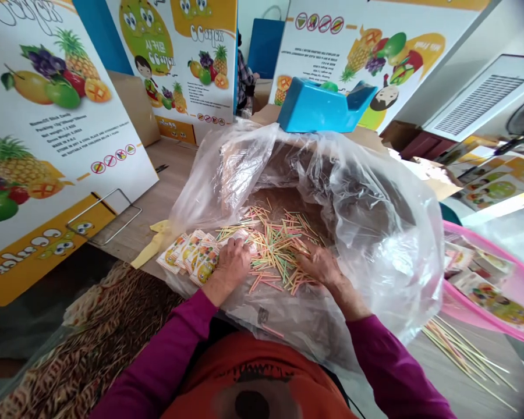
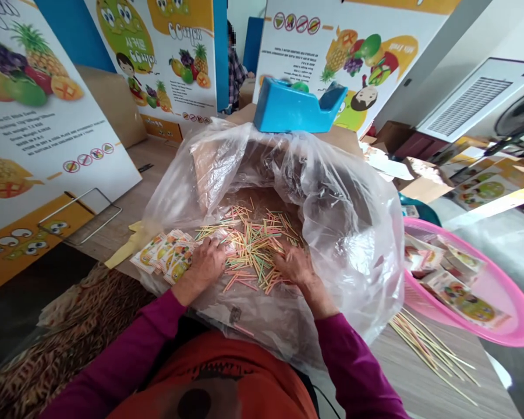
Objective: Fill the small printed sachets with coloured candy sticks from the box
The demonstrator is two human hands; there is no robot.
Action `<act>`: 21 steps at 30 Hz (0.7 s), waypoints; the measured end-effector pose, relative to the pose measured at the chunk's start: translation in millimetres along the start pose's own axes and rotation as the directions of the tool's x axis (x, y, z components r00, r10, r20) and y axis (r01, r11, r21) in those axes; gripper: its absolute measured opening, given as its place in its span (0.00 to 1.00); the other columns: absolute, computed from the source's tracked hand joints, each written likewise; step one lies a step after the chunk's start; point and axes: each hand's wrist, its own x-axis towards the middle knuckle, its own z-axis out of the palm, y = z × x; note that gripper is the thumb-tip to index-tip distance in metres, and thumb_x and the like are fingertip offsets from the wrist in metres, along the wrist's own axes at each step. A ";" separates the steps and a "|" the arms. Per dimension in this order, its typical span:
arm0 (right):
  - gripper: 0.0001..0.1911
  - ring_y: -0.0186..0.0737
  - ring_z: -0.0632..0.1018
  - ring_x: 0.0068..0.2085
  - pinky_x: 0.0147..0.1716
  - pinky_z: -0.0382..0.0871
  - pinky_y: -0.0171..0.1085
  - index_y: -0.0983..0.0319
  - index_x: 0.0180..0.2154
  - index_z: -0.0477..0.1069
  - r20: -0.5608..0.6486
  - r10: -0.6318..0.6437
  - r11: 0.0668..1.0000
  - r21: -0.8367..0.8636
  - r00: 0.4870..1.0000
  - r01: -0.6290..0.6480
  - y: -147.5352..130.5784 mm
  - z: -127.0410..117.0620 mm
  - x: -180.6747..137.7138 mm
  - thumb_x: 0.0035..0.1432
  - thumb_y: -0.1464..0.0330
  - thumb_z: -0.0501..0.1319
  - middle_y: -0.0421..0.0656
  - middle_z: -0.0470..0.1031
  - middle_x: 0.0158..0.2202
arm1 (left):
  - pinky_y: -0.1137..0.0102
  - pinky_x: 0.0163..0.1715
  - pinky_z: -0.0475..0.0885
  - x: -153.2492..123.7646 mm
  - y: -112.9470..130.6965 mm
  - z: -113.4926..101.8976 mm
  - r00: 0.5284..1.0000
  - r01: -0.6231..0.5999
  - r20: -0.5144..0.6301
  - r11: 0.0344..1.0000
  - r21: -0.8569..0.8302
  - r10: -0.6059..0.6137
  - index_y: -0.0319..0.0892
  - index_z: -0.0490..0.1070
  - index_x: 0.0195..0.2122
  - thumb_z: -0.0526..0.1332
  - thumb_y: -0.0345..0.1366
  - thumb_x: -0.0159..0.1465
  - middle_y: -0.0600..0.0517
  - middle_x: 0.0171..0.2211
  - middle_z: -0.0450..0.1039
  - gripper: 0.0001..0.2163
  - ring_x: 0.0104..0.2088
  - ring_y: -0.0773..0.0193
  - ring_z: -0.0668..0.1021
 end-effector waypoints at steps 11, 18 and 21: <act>0.14 0.62 0.73 0.64 0.57 0.72 0.57 0.53 0.47 0.86 -0.120 -0.090 0.990 0.095 0.989 0.102 -18.5 -14.4 2.0 0.72 0.59 0.62 0.52 0.80 0.61 | 0.58 0.48 0.74 4.6 -17.8 6.4 0.990 -0.015 -0.138 0.998 -0.058 0.007 0.43 0.82 0.37 0.56 0.29 0.72 0.42 0.43 0.79 0.14 0.48 0.49 0.77; 0.21 0.41 0.69 0.25 0.29 0.69 0.42 0.53 0.41 0.83 -0.150 0.150 0.499 0.865 0.977 0.056 -32.0 -9.4 5.9 0.69 0.46 0.62 0.36 0.66 0.21 | 0.55 0.48 0.70 -0.2 -4.9 1.1 0.997 -0.050 -0.048 0.998 0.047 0.052 0.43 0.83 0.43 0.56 0.30 0.73 0.39 0.45 0.80 0.13 0.50 0.45 0.76; 0.24 0.35 0.54 0.20 0.23 0.59 0.39 0.55 0.36 0.80 -0.122 0.203 0.316 0.947 0.972 0.053 -34.5 1.5 11.1 0.64 0.42 0.65 0.30 0.49 0.18 | 0.53 0.48 0.69 -2.8 0.8 -5.6 1.000 -0.002 -0.009 0.997 0.071 0.003 0.42 0.83 0.44 0.56 0.30 0.73 0.37 0.47 0.79 0.13 0.52 0.43 0.76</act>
